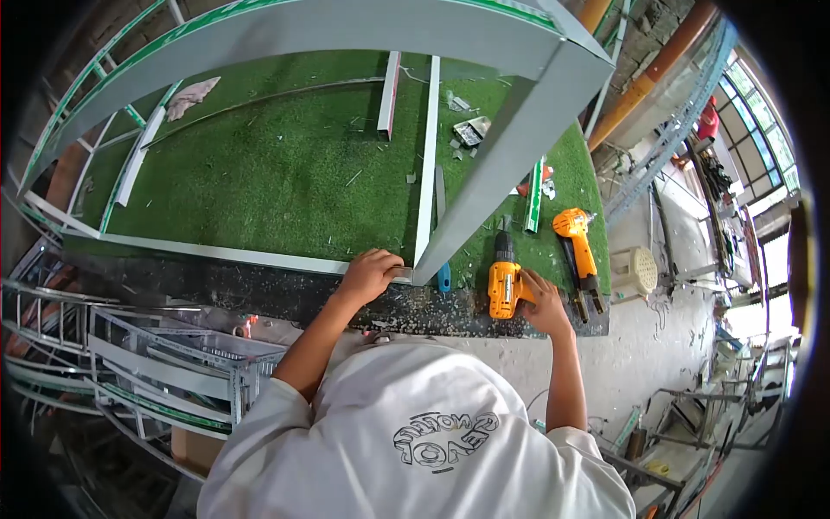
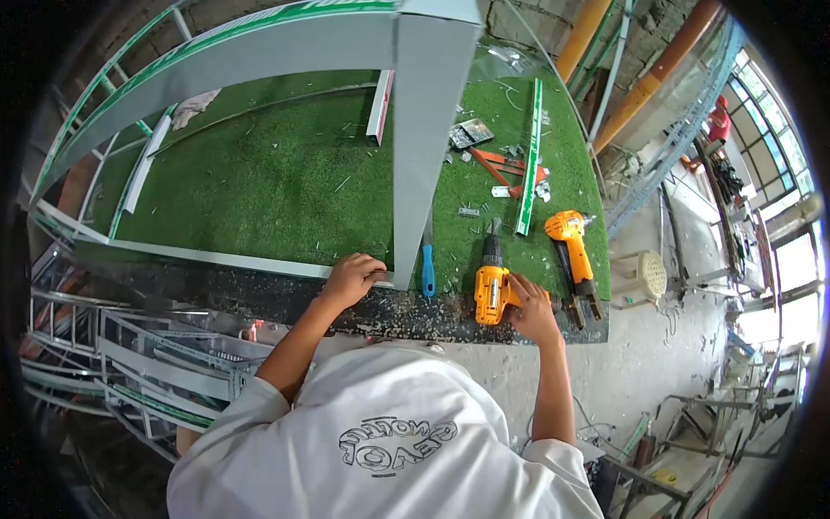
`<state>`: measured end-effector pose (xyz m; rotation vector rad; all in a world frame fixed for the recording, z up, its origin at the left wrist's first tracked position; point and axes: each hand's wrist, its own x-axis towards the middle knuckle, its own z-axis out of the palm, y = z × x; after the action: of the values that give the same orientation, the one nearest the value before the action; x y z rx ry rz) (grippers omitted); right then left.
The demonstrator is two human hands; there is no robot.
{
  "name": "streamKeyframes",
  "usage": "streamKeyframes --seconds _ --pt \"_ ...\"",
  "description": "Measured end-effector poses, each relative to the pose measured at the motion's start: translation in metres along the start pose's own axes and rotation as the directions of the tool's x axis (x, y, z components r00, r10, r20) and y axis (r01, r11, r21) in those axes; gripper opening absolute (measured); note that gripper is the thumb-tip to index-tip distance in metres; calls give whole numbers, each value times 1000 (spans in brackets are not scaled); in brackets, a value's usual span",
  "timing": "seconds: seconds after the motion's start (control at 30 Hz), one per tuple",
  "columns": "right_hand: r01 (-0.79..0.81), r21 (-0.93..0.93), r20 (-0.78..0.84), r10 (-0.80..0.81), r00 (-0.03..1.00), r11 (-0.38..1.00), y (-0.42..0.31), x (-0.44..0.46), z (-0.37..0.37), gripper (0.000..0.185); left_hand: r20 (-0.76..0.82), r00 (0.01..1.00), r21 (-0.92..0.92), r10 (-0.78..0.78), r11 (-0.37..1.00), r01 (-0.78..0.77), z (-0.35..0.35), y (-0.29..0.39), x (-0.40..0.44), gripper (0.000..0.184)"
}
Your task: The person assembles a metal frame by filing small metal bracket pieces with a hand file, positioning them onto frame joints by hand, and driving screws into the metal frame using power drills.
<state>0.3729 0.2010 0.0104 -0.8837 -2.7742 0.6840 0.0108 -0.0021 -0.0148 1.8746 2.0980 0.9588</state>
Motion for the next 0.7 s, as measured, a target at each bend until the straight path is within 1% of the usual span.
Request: streamKeyframes --seconds 0.03,0.07,0.1,0.13,0.2,0.23,0.3,0.33,0.37,0.4,0.43,0.47,0.5,0.53,0.6,0.67,0.7 --pt "-15 -122 0 15 1000 992 -1 1 3 79 7 1000 -13 12 1000 -12 -5 0 1 16" --pt "-29 -242 -1 29 1000 970 -2 2 6 84 54 998 -93 -38 995 43 -11 0 2 18" --pt "-43 -289 -31 36 999 957 -7 6 9 90 107 991 -167 -84 981 102 -15 -2 3 21" --pt "-59 -294 -36 51 998 954 -11 9 10 90 114 991 -176 -71 980 91 -17 -5 4 21" --pt "-176 -353 -17 182 983 919 -22 16 12 88 183 979 -162 -85 980 115 -20 -9 5 23" --pt "-149 -374 -20 153 988 915 -21 17 14 87 189 979 -169 -72 980 105 -21 -9 6 23" --pt "-194 -371 -55 187 981 908 -24 20 23 86 192 975 -178 -113 973 148 -21 -8 8 19" --pt "-226 -364 -83 210 974 904 -23 18 30 86 199 975 -188 -101 972 139 -20 -10 7 19" --pt "-277 -325 -123 249 961 904 -21 18 39 86 238 959 -213 -157 954 209 -19 -12 8 19" --pt "-297 -334 -138 266 954 895 -18 18 45 86 278 939 -237 -203 933 272 -17 -13 11 20" --pt "-300 -316 -148 265 953 900 -19 18 47 87 286 942 -252 -173 936 248 -17 -13 14 20" --pt "-304 -299 -161 267 950 904 -19 16 47 87 294 937 -232 -186 938 259 -17 -13 14 19" --pt "-308 -301 -138 279 950 902 -26 16 43 87 301 932 -212 -201 939 271 -16 -13 15 18" --pt "-296 -328 -159 257 953 897 -28 15 43 86 310 935 -228 -172 941 249 -14 -13 15 18" --pt "-314 -328 -149 279 949 891 -32 13 44 86 263 945 -229 -192 940 255 -12 -14 11 19" --pt "-329 -402 -130 302 944 854 -38 13 44 85 252 954 -222 -161 950 219 -15 -12 13 18" --pt "-324 -400 -126 299 946 857 -39 13 43 84 252 954 -212 -160 953 215 -14 -15 13 18"
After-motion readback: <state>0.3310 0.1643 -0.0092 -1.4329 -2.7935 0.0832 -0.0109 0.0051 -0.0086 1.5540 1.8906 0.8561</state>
